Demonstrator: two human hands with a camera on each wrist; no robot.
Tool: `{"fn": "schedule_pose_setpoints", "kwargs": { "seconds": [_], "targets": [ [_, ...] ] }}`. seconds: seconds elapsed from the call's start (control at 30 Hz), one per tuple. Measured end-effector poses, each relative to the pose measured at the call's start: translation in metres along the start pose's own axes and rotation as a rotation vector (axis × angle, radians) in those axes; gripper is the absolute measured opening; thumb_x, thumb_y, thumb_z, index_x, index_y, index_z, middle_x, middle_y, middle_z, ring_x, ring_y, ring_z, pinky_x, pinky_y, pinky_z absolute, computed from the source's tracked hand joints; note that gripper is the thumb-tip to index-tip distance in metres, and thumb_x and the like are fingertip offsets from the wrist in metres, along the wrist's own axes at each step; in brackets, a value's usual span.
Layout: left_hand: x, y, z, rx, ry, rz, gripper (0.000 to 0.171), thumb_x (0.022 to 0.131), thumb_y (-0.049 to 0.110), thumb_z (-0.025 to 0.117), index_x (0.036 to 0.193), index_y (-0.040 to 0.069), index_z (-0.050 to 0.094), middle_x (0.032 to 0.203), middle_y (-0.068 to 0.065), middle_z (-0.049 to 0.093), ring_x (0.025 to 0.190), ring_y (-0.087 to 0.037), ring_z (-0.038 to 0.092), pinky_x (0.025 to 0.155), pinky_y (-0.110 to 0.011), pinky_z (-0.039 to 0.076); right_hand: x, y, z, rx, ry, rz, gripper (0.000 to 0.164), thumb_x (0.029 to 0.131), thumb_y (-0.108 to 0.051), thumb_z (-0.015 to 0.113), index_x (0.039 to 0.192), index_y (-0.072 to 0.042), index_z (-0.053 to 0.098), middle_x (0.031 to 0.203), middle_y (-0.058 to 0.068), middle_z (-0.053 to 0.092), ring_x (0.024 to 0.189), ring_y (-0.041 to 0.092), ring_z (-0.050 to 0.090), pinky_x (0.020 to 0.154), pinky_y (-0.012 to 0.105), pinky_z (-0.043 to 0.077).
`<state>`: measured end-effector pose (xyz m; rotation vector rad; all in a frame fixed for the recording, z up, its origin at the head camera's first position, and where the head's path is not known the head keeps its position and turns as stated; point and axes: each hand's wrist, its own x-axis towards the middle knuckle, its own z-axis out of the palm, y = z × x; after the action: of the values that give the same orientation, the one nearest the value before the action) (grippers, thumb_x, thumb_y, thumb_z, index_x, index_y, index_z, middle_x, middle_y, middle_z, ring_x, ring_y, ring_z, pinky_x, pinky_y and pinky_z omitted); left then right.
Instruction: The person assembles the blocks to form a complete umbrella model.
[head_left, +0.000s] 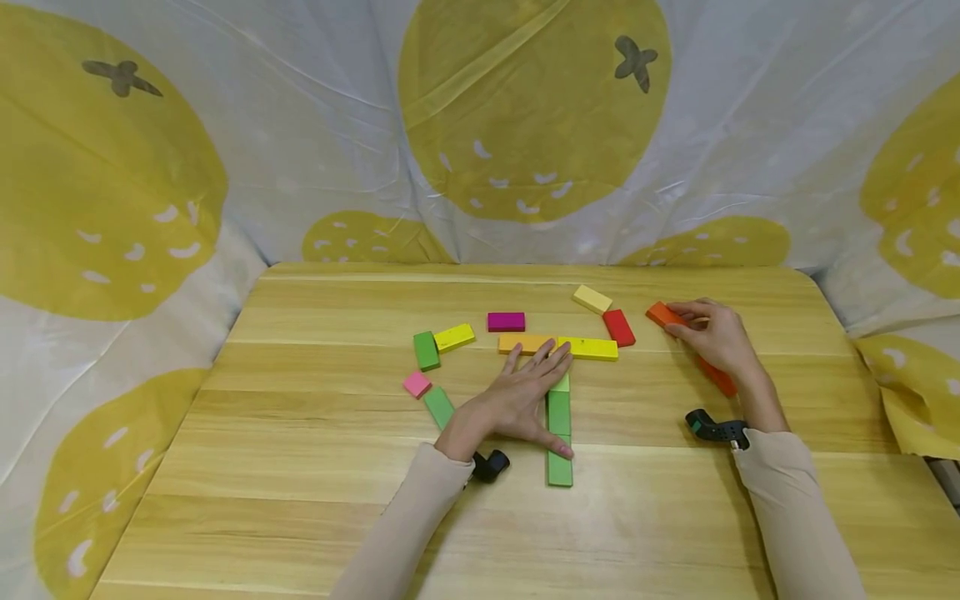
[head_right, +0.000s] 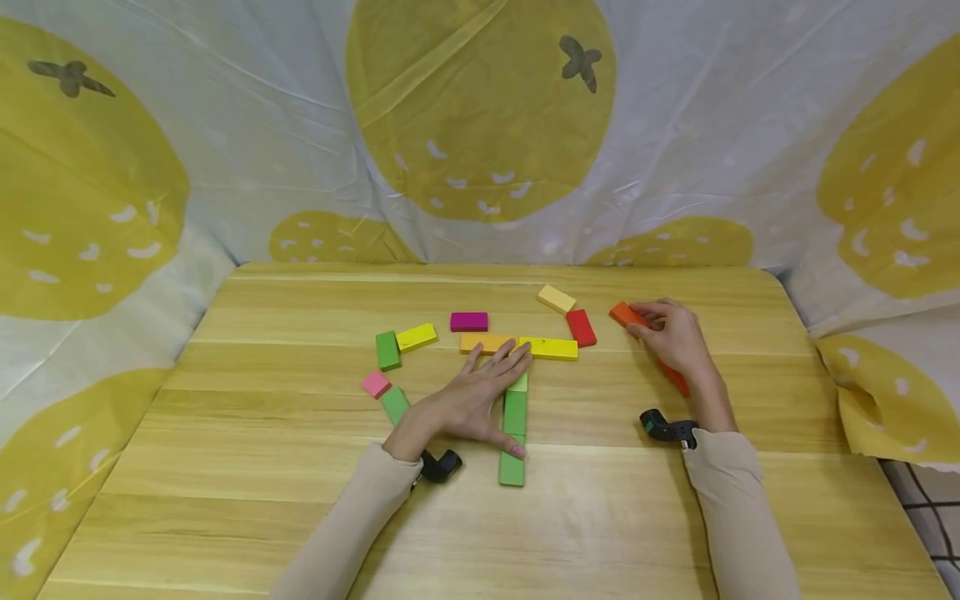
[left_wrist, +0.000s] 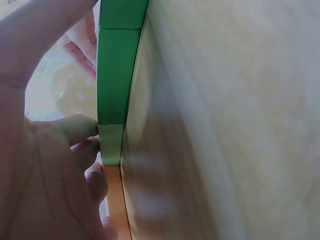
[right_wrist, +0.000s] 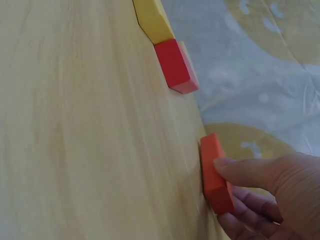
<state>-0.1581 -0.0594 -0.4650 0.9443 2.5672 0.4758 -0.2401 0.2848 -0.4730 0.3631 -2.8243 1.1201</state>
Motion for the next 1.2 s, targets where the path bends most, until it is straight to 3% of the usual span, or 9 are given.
{"fn": "schedule_pose_setpoints", "kwargs": {
  "seconds": [0.17, 0.3, 0.37, 0.43, 0.57, 0.8, 1.2],
  "targets": [
    [0.000, 0.001, -0.001, 0.004, -0.001, 0.004, 0.136, 0.072, 0.074, 0.081, 0.168, 0.014, 0.005, 0.176, 0.002, -0.008, 0.163, -0.020, -0.014, 0.129, -0.057, -0.012, 0.009, -0.010, 0.005, 0.007, 0.013, -0.018, 0.036, 0.095, -0.010, 0.075, 0.128, 0.004, 0.070, 0.117, 0.027, 0.067, 0.106, 0.045, 0.067, 0.080, 0.004, 0.044],
    [-0.001, 0.001, -0.001, 0.008, 0.002, 0.003, 0.136, 0.072, 0.073, 0.081, 0.168, 0.014, 0.005, 0.176, 0.002, -0.009, 0.163, -0.021, -0.014, 0.129, -0.057, -0.012, 0.023, -0.026, 0.010, 0.026, -0.005, -0.035, 0.036, 0.096, -0.008, 0.074, 0.130, 0.005, 0.069, 0.119, 0.027, 0.067, 0.109, 0.043, 0.065, 0.092, 0.035, 0.057],
    [-0.002, 0.001, -0.001, 0.007, 0.002, -0.001, 0.136, 0.072, 0.074, 0.081, 0.168, 0.015, 0.005, 0.176, 0.003, -0.009, 0.163, -0.020, -0.014, 0.130, -0.057, -0.012, 0.030, -0.034, 0.014, 0.041, -0.030, -0.038, 0.037, 0.096, -0.008, 0.073, 0.131, 0.005, 0.068, 0.122, 0.027, 0.066, 0.111, 0.044, 0.064, 0.096, 0.051, 0.055],
    [-0.002, 0.001, -0.001, 0.008, 0.000, -0.006, 0.136, 0.072, 0.074, 0.081, 0.168, 0.015, 0.005, 0.176, 0.003, -0.009, 0.162, -0.019, -0.015, 0.130, -0.057, -0.012, 0.039, -0.041, 0.017, 0.060, -0.061, -0.040, 0.038, 0.096, -0.008, 0.073, 0.132, 0.005, 0.067, 0.128, 0.028, 0.065, 0.114, 0.045, 0.064, 0.098, 0.058, 0.053],
    [-0.002, 0.000, -0.001, 0.015, 0.000, -0.012, 0.136, 0.072, 0.074, 0.081, 0.168, 0.015, 0.005, 0.176, 0.003, -0.009, 0.162, -0.018, -0.016, 0.130, -0.056, -0.012, 0.057, -0.053, 0.025, 0.092, -0.128, -0.052, 0.039, 0.097, -0.007, 0.072, 0.134, 0.002, 0.067, 0.134, 0.027, 0.063, 0.118, 0.044, 0.062, 0.101, 0.059, 0.053],
    [-0.001, 0.001, -0.002, 0.015, -0.002, -0.006, 0.136, 0.072, 0.074, 0.081, 0.168, 0.015, 0.005, 0.176, 0.003, -0.008, 0.163, -0.019, -0.014, 0.130, -0.057, -0.012, 0.082, -0.072, 0.040, 0.080, -0.178, -0.106, 0.036, 0.097, -0.005, 0.070, 0.132, 0.004, 0.067, 0.126, 0.027, 0.063, 0.118, 0.044, 0.061, 0.103, 0.059, 0.052],
    [-0.001, 0.001, -0.003, 0.010, -0.017, -0.015, 0.135, 0.073, 0.075, 0.079, 0.168, 0.017, 0.004, 0.176, 0.004, -0.010, 0.162, -0.018, -0.015, 0.129, -0.056, -0.013, 0.105, -0.089, 0.066, 0.139, -0.264, -0.162, 0.034, 0.097, -0.001, 0.070, 0.129, 0.008, 0.067, 0.129, 0.028, 0.064, 0.120, 0.044, 0.060, 0.105, 0.058, 0.052]
  ]
}}
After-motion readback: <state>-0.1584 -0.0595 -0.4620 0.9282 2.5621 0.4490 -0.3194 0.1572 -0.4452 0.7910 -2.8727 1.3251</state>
